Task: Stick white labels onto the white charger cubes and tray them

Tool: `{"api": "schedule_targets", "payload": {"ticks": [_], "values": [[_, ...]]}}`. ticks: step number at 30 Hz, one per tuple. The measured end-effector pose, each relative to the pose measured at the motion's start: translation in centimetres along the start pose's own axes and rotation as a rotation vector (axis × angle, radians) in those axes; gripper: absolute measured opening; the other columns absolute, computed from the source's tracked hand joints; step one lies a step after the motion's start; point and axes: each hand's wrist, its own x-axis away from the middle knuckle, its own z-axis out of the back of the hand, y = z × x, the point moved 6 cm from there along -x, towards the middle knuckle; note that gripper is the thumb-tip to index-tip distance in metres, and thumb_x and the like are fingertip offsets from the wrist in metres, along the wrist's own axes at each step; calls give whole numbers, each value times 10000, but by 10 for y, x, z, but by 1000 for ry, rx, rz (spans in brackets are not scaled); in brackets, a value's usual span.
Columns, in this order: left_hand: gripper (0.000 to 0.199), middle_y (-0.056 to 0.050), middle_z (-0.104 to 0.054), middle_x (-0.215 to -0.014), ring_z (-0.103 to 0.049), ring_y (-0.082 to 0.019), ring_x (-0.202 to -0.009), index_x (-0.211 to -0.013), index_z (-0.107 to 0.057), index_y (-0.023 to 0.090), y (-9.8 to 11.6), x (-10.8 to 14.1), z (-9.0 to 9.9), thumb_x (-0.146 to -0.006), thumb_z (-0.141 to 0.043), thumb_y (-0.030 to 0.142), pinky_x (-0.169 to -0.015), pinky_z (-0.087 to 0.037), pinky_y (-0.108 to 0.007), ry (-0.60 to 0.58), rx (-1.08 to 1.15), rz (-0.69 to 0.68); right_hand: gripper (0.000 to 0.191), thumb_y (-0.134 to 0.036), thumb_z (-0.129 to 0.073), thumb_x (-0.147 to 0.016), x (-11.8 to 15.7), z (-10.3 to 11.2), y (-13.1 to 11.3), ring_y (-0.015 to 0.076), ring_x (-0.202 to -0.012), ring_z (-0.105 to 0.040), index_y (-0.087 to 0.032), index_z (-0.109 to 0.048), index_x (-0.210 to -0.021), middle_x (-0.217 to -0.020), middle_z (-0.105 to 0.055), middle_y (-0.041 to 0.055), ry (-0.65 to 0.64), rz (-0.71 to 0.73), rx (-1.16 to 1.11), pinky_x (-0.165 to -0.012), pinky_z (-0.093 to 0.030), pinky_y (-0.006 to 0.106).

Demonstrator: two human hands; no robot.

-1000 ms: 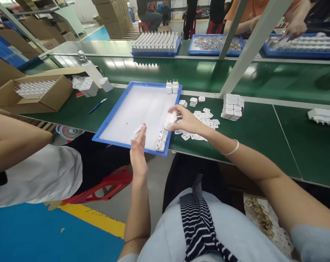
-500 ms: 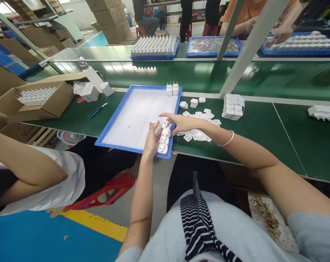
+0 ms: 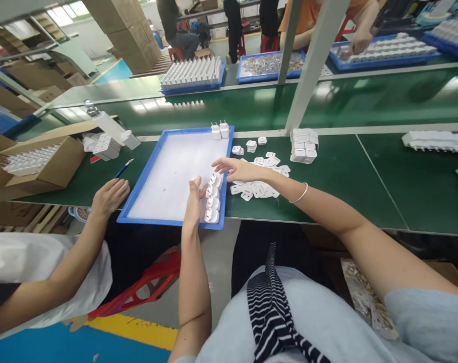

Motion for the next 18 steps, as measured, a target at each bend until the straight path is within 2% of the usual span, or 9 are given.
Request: {"api": "schedule_targets", "payload": {"ticks": [2,4,6,8,10,13,14,16,18], "values": [[904,-164,-557,-1504,-532,-315,-1410,-1470,-516,175,0,-2,-1,-896,-275,830,-1197,-388,-485,-3,1,66,724,-27,-557,-707,9,-1,-1,275,-1328,-542,-183,-463,-1408,-1378,-604,148,13,2,-32,-1036,-504,447],[908,-172,-604,-1453,-581,-341,-1357,-1424,-568,145,0,-5,0,-887,-315,832,-1153,-441,-493,29,-26,117,748,-1,-541,-684,14,-6,0,269,-1335,-539,-178,-461,-1407,-1375,-612,144,18,2,-65,-1052,-492,443],[884,-174,-597,-1459,-572,-354,-1362,-1370,-613,126,4,-9,1,-888,-352,820,-1151,-443,-486,72,-66,121,742,25,-523,-661,14,-11,3,253,-1337,-538,-170,-485,-1375,-1382,-608,139,31,6,-99,-1076,-473,423],[874,-164,-544,-1516,-512,-341,-1422,-1391,-590,145,10,-12,-2,-896,-329,817,-1175,-419,-464,100,-81,99,734,50,-512,-648,10,-14,6,240,-1345,-528,-167,-508,-1349,-1382,-605,129,50,12,-132,-1103,-448,405],[873,-143,-514,-1548,-461,-313,-1466,-1438,-542,197,16,-13,-9,-895,-281,829,-1188,-406,-441,71,-77,90,720,79,-512,-653,6,-16,8,242,-1325,-541,-165,-536,-1330,-1342,-627,119,62,12,-164,-1106,-445,399],[853,-119,-596,-1474,-498,-314,-1439,-1405,-570,248,26,-6,-24,-870,-289,849,-1175,-431,-466,-43,-81,88,618,86,-576,-731,7,-12,2,246,-1233,-597,-172,-590,-1292,-1277,-657,98,78,10,-203,-1068,-482,416],[831,-108,-629,-1438,-524,-323,-1415,-1377,-595,261,30,-3,-28,-859,-316,849,-1163,-449,-486,-79,-85,79,530,35,-625,-794,10,-8,-1,249,-1196,-615,-173,-604,-1280,-1267,-657,92,96,7,-213,-1040,-506,430],[769,-69,-659,-1403,-545,-334,-1393,-1311,-635,312,42,0,-34,-828,-367,847,-1121,-498,-514,-138,-88,55,354,-188,-689,-925,25,5,-9,254,-1136,-639,-168,-617,-1271,-1268,-642,87,168,-4,-222,-970,-555,453],[633,-3,-655,-1413,-516,-333,-1419,-1230,-657,397,57,-7,-42,-794,-460,812,-1064,-551,-520,-206,-92,14,365,-366,-676,-965,47,25,-13,271,-1128,-641,-172,-624,-1269,-1276,-628,78,280,-18,-209,-928,-576,446]]}}
